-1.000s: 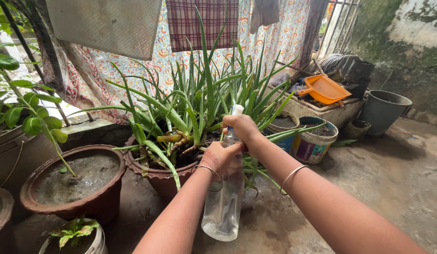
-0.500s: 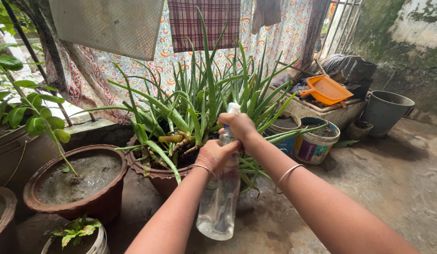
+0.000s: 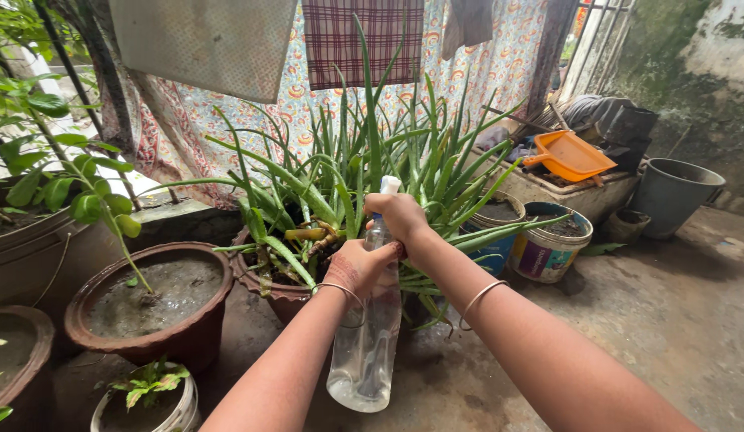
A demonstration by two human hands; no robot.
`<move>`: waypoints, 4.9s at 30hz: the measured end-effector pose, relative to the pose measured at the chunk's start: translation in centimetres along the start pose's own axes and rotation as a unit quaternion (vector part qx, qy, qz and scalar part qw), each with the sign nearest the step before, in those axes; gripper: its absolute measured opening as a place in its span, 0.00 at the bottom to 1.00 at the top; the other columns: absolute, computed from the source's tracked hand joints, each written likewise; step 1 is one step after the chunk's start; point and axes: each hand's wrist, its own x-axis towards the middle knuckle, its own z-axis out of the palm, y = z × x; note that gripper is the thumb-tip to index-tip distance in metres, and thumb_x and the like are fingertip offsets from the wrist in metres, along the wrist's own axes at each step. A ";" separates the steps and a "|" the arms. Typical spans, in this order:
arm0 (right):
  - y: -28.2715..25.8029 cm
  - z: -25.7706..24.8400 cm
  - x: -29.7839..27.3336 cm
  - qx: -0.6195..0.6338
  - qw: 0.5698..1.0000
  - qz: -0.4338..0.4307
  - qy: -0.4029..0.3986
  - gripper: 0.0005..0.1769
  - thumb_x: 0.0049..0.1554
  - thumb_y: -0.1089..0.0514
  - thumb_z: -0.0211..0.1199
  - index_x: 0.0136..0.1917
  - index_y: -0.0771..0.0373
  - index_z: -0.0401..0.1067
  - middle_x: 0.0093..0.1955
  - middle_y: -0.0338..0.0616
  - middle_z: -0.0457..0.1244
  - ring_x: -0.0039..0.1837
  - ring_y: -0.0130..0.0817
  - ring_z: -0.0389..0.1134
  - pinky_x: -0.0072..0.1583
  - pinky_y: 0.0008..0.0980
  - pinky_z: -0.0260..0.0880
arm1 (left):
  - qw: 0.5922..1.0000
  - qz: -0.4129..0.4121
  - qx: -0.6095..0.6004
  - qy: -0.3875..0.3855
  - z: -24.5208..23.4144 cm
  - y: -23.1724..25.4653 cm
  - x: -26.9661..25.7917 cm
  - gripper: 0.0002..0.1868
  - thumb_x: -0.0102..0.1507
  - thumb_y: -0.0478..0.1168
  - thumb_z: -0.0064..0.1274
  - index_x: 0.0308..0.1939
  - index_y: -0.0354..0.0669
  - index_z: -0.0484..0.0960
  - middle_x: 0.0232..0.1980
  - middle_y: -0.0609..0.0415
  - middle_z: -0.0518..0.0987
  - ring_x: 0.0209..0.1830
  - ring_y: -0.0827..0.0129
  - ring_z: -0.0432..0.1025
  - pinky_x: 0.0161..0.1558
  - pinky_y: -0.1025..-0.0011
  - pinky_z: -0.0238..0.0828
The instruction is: The person waters several potted plants on a balcony using a spray bottle, aiming the nozzle at the leaves and soil of the different plants.
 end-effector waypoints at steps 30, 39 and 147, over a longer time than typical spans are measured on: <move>0.8 3.0 0.7 0.010 0.993 0.066 -0.096 0.17 0.47 0.56 0.64 0.48 0.66 0.69 0.37 0.46 0.65 0.31 0.36 0.67 0.36 0.39 0.70 | 0.998 -0.046 -0.033 0.020 -2.2 -1.8 -0.1 0.28 0.52 0.59 0.60 0.38 0.36 0.89 0.33 0.49 0.86 0.31 0.68 0.81 0.39 0.68 0.77; -1.2 4.3 -2.2 -0.004 0.984 0.077 -0.158 0.20 0.48 0.54 0.63 0.51 0.65 0.70 0.38 0.44 0.69 0.36 0.33 0.71 0.42 0.35 0.76 | 0.996 -0.029 -0.086 0.016 -3.6 -1.8 -1.2 0.22 0.54 0.54 0.59 0.40 0.40 0.87 0.36 0.52 0.85 0.31 0.69 0.79 0.37 0.68 0.78; 1.7 -14.6 0.0 -0.019 0.997 0.062 -0.038 0.12 0.50 0.57 0.62 0.47 0.65 0.70 0.35 0.43 0.65 0.33 0.33 0.67 0.38 0.38 0.73 | 1.000 -0.013 0.007 -0.020 14.8 2.7 1.0 0.36 0.47 0.67 0.57 0.40 0.38 0.89 0.39 0.40 0.86 0.42 0.55 0.82 0.48 0.62 0.75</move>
